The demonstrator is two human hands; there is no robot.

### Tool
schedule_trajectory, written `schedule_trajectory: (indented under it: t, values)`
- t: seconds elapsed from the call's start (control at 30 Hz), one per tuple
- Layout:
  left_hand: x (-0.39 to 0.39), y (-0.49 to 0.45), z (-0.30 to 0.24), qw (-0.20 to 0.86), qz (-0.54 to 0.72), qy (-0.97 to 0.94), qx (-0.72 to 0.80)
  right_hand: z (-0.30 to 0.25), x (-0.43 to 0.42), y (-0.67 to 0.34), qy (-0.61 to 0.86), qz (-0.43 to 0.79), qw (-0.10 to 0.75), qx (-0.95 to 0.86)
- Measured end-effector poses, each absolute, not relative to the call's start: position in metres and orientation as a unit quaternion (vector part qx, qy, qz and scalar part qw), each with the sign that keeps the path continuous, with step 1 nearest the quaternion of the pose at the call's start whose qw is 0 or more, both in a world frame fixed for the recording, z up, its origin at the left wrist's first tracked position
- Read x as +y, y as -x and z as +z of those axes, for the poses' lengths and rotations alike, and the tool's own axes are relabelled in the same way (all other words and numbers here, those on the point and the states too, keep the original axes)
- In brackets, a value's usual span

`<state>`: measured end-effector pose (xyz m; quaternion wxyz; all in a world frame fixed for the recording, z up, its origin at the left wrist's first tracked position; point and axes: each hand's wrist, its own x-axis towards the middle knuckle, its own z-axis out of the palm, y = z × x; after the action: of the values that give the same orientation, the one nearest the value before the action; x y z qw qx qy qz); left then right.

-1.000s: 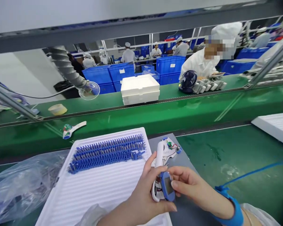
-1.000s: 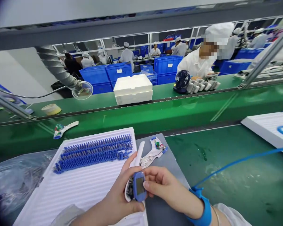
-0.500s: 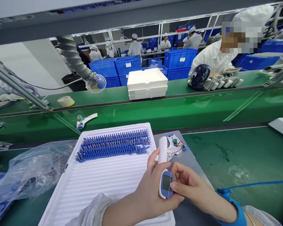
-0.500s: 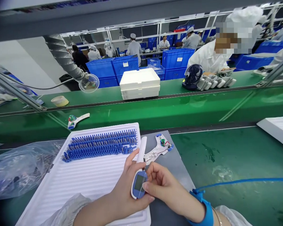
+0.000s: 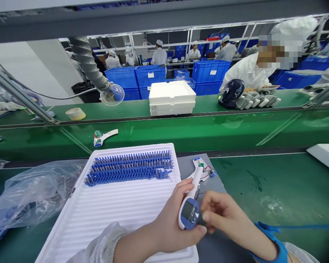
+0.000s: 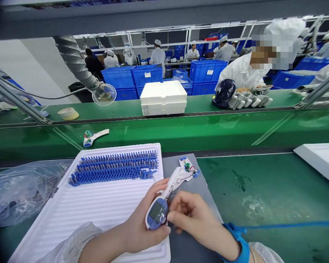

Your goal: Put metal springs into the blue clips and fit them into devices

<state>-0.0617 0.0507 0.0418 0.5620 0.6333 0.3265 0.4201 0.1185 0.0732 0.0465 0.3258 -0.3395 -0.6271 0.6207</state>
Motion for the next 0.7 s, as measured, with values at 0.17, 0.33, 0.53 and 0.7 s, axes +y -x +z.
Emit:
schedule_trajectory:
  t: [0.17,0.33,0.53,0.7]
  values:
    - [0.052,0.067,0.042,0.755,0.398,-0.441,0.278,0.054,0.085,-0.139,0.369,0.301,0.416,-0.775]
    - [0.056,0.068,0.041,0.784,0.396,-0.385,0.284,0.053,0.087,-0.138,0.346,0.305,0.386,-0.799]
    - [0.058,0.067,0.044,0.806,0.390,-0.330,0.298,0.056,0.088,-0.140,0.313,0.222,0.376,-0.844]
    - [0.060,0.063,0.045,0.822,0.397,-0.278,0.301,0.052,0.093,-0.144,0.297,0.142,0.338,-0.882]
